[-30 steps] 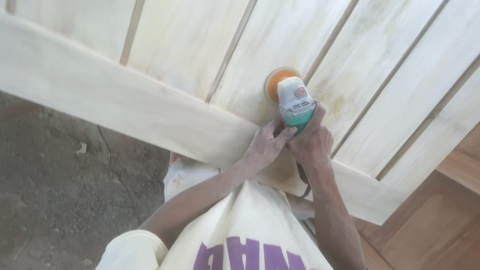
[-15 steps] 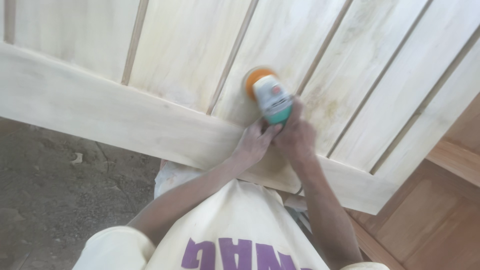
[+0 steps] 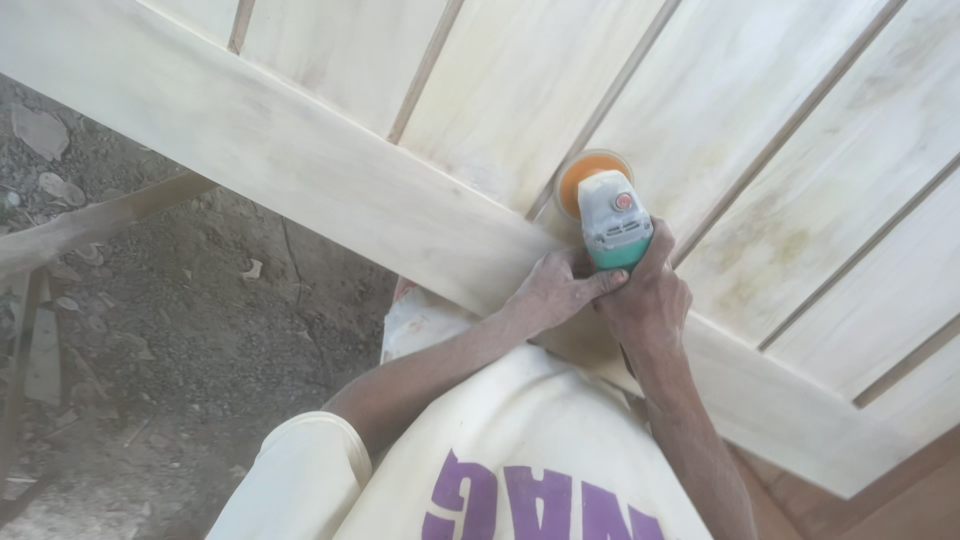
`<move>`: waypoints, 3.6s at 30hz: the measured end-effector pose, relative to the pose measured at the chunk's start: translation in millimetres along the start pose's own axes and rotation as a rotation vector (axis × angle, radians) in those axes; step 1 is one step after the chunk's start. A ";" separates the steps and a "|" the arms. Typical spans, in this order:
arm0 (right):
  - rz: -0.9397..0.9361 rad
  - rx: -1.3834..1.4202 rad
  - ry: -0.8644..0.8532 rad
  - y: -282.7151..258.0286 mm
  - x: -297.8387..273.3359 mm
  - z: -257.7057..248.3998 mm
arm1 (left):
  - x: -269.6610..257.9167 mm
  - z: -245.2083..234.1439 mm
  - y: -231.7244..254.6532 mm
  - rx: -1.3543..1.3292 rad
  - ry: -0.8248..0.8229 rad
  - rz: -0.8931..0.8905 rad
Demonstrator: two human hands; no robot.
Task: The person uses an electric orbital sander to smooth the surface of a large, light-colored wooden door. They move the sander across the flat panels and along the frame of the door.
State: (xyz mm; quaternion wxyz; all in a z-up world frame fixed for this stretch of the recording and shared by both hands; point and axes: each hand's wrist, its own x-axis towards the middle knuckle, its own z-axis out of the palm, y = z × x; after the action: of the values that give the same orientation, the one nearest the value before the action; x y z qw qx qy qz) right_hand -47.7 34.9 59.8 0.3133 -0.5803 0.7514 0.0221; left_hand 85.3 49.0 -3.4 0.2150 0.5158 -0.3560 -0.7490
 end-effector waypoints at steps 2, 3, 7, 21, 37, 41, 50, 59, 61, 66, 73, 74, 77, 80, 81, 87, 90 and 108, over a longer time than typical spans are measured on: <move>-0.015 0.016 0.009 -14.0 -7.7 7.9 | -8.3 -18.4 -1.1 0.001 -0.040 -0.062; -0.041 0.027 0.018 -21.3 -4.9 13.5 | -7.5 -29.3 -0.8 0.004 -0.046 -0.081; -0.037 0.023 0.039 -51.3 -7.8 29.5 | -18.3 -63.0 3.1 -0.018 -0.080 -0.040; -0.090 0.024 0.000 -157.6 22.2 56.1 | -31.5 -171.9 17.4 -0.114 0.014 -0.060; 0.043 -0.012 0.080 -113.2 -6.2 49.0 | -23.0 -130.8 21.2 0.057 -0.109 -0.047; 0.059 0.033 0.139 -99.6 -12.1 41.5 | -15.3 -112.6 23.6 0.081 -0.190 -0.045; 0.041 -0.024 -0.039 -150.5 17.8 53.6 | -27.4 -166.9 22.4 -0.094 -0.020 -0.052; -0.187 -0.042 -0.016 -164.9 90.4 7.8 | 33.2 -158.0 43.7 -0.170 0.146 0.103; -0.203 -0.056 -0.021 -161.9 105.2 0.2 | 45.7 -153.6 50.3 -0.173 0.161 0.104; -0.178 -0.114 -0.082 -150.4 109.7 6.9 | 48.9 -144.2 39.6 -0.048 0.251 0.144; -0.187 -0.089 -0.027 -154.2 116.5 3.1 | 59.4 -138.4 29.9 -0.351 0.060 0.173; -0.134 -0.073 -0.052 -155.5 125.1 -4.1 | 73.7 -138.7 36.3 -0.378 0.033 0.155; -0.078 -0.089 -0.037 -163.6 162.5 -28.3 | 109.9 -142.5 69.0 -0.361 -0.024 0.143; -0.055 -0.105 0.011 -165.8 192.5 -48.7 | 138.7 -141.5 102.5 -0.366 -0.053 0.132; -0.051 -0.105 0.036 -165.5 202.9 -55.2 | 151.0 -140.8 113.5 -0.376 -0.061 0.137; -0.053 -0.114 0.067 -162.7 256.1 -89.9 | 205.3 -137.1 163.0 -0.397 -0.122 0.099; -0.077 -0.089 0.092 -158.9 283.5 -100.1 | 233.5 -139.5 182.6 -0.345 -0.144 0.086; -0.066 -0.077 0.237 -164.5 396.1 -152.3 | 356.0 -145.9 254.1 -0.183 -0.154 0.160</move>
State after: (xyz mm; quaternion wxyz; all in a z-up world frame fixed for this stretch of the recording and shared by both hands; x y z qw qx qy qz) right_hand -21.3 -419.1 39.7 0.2005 -0.6150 0.7621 -0.0282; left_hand 75.2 -408.0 -63.4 0.2921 0.4050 -0.3414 -0.7963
